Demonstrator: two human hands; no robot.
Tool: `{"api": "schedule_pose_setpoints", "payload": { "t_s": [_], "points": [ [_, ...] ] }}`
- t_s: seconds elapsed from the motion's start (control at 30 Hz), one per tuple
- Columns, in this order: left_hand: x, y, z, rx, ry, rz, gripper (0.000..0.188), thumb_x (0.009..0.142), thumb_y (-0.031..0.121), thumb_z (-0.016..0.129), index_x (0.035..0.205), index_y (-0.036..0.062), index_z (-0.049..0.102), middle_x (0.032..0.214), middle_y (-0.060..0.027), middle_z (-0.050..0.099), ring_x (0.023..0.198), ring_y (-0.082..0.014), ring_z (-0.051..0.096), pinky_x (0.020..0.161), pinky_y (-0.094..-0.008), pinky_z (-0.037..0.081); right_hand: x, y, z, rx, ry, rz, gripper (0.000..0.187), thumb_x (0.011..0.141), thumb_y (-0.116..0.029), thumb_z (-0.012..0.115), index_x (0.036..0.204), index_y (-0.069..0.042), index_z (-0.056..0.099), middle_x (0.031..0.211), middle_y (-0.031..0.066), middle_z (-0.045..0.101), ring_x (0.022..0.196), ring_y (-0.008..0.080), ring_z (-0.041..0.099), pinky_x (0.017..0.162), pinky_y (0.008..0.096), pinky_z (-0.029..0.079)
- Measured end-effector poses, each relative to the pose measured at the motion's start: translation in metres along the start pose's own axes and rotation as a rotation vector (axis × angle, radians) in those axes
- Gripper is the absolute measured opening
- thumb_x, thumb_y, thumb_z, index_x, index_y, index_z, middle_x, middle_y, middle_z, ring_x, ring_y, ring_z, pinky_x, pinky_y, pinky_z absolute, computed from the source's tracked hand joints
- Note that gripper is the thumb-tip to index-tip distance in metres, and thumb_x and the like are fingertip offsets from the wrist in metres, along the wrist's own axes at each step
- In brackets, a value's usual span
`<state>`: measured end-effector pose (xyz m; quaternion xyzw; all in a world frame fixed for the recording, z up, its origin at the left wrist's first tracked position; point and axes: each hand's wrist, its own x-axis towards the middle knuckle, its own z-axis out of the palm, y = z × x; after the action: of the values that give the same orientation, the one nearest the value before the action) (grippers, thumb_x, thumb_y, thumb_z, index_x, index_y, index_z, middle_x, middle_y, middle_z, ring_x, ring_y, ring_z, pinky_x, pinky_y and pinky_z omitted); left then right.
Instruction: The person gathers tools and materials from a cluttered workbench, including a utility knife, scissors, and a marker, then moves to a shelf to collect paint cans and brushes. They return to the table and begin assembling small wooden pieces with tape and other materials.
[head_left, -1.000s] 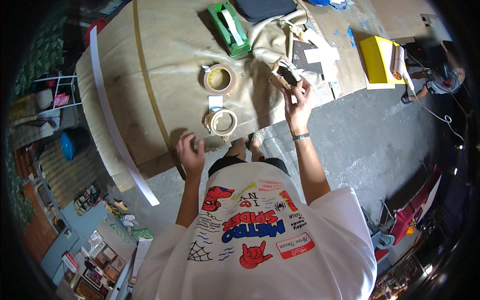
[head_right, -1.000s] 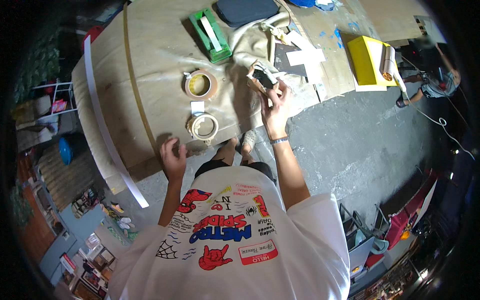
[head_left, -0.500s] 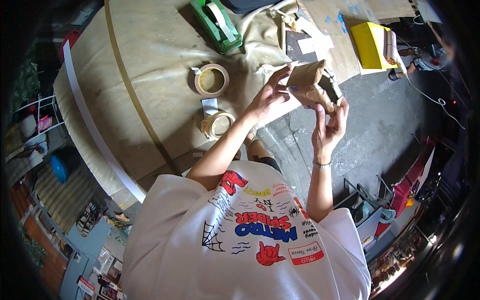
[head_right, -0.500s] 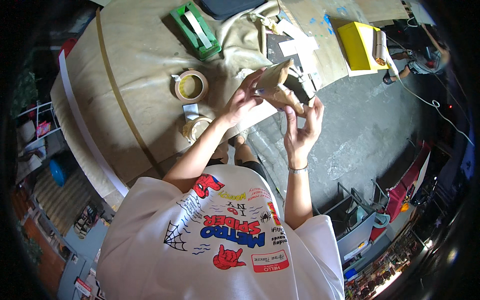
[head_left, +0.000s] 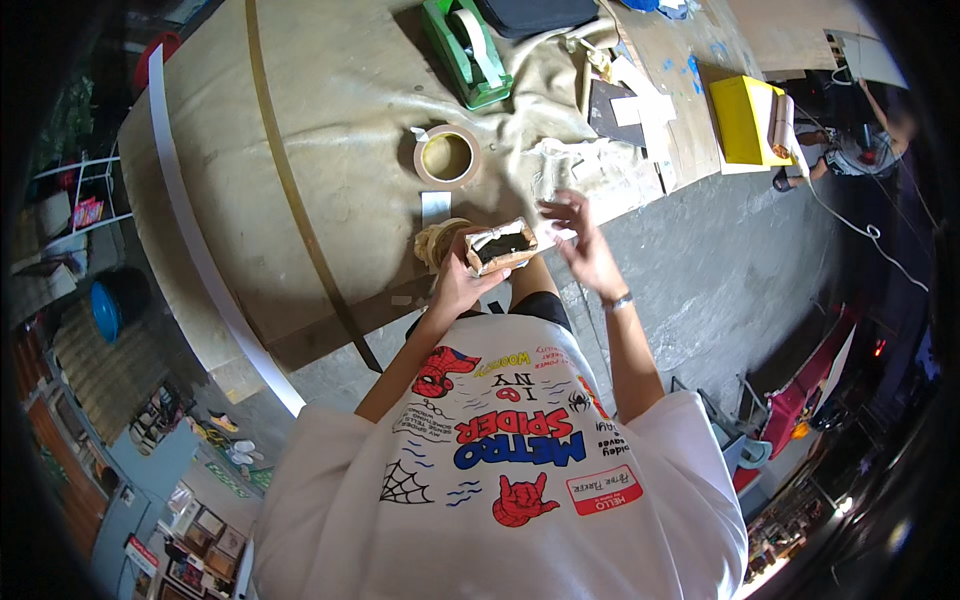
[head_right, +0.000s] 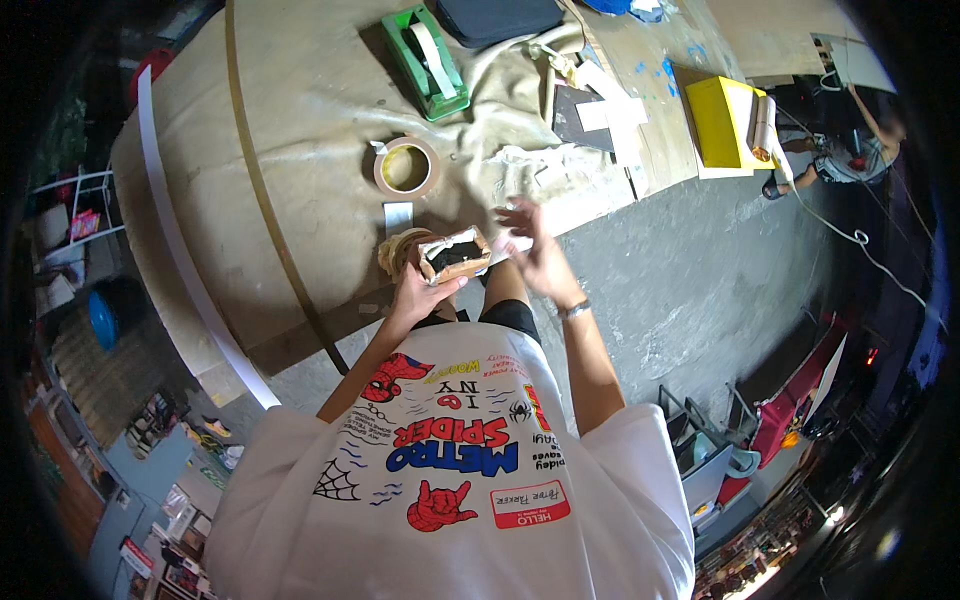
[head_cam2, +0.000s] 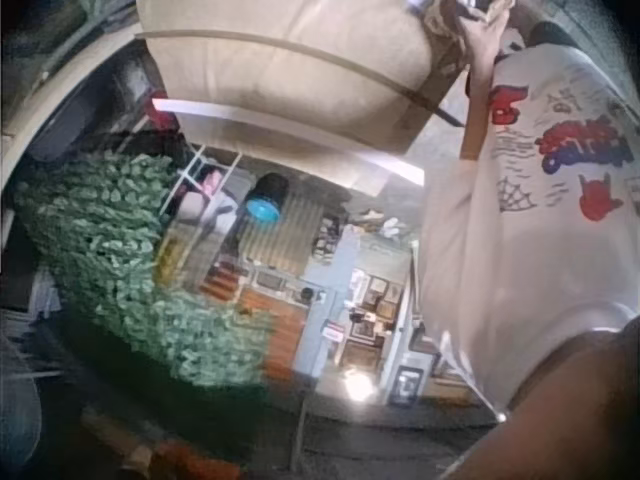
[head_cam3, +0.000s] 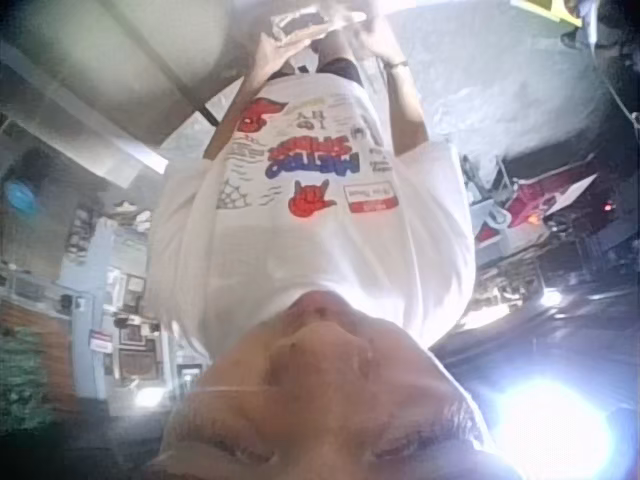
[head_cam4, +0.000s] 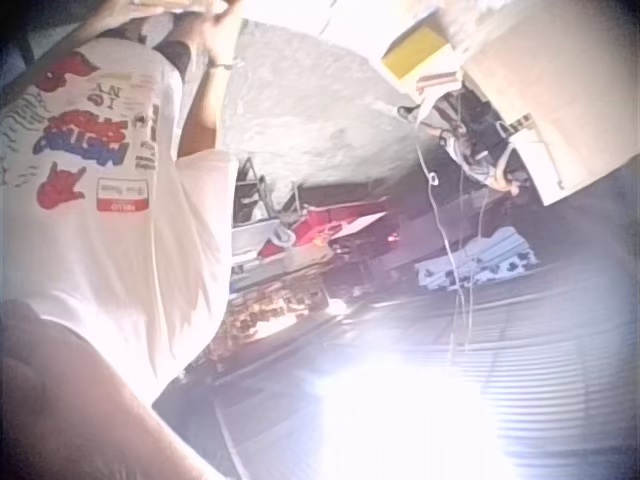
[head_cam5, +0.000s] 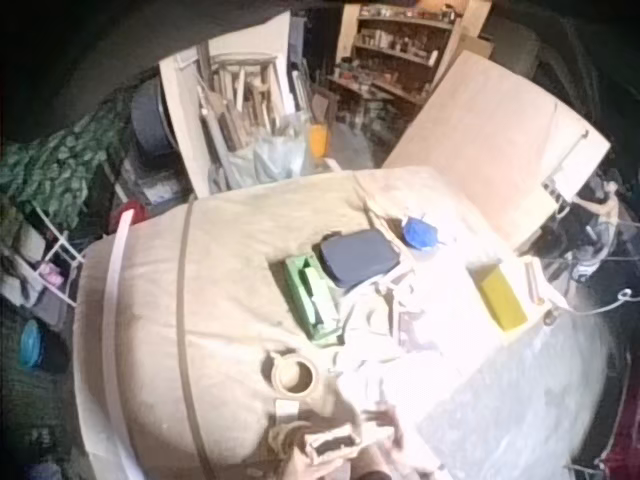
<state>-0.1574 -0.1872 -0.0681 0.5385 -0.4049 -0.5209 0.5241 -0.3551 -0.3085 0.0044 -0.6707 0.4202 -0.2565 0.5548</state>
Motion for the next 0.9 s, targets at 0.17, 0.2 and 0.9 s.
{"api": "schedule_pose_setpoints", "payload": {
  "t_s": [0.17, 0.2, 0.9],
  "points": [
    [0.002, 0.014, 0.017, -0.034, 0.109, 0.049, 0.064, 0.076, 0.006, 0.084, 0.127, 0.0013, 0.045, 0.118, -0.0114, 0.059, 0.11, -0.0201, 0.06, 0.095, -0.0337, 0.049, 0.06, 0.052, -0.028, -0.689, -0.121, -0.056, 0.03, 0.093, -0.007, 0.059, 0.123, -0.004, 0.059, 0.117, 0.0156, 0.064, 0.109, 0.0319, 0.063, 0.091, 0.0406, 0.053],
    [0.004, 0.011, 0.022, 0.003, 0.146, 0.054, 0.064, 0.076, 0.006, 0.084, 0.127, 0.0013, 0.045, 0.118, -0.012, 0.058, 0.11, -0.0209, 0.06, 0.094, -0.0341, 0.049, 0.069, 0.056, -0.027, -0.774, -0.146, -0.131, 0.031, 0.092, -0.009, 0.059, 0.122, -0.004, 0.059, 0.117, 0.016, 0.063, 0.109, 0.0336, 0.062, 0.092, 0.0418, 0.052],
    [0.058, -0.023, 0.09, 0.526, 0.916, -0.003, 0.093, 0.073, 0.022, 0.086, 0.142, -0.003, 0.029, 0.133, -0.0291, 0.045, 0.125, -0.0428, 0.046, 0.107, -0.0464, 0.038, 0.123, 0.091, -0.055, -0.49, -0.595, -0.112, 0.017, 0.077, -0.006, 0.073, 0.092, -0.002, 0.065, 0.085, 0.0143, 0.069, 0.077, 0.0274, 0.067, 0.075, 0.0367, 0.053]
  ]
}}
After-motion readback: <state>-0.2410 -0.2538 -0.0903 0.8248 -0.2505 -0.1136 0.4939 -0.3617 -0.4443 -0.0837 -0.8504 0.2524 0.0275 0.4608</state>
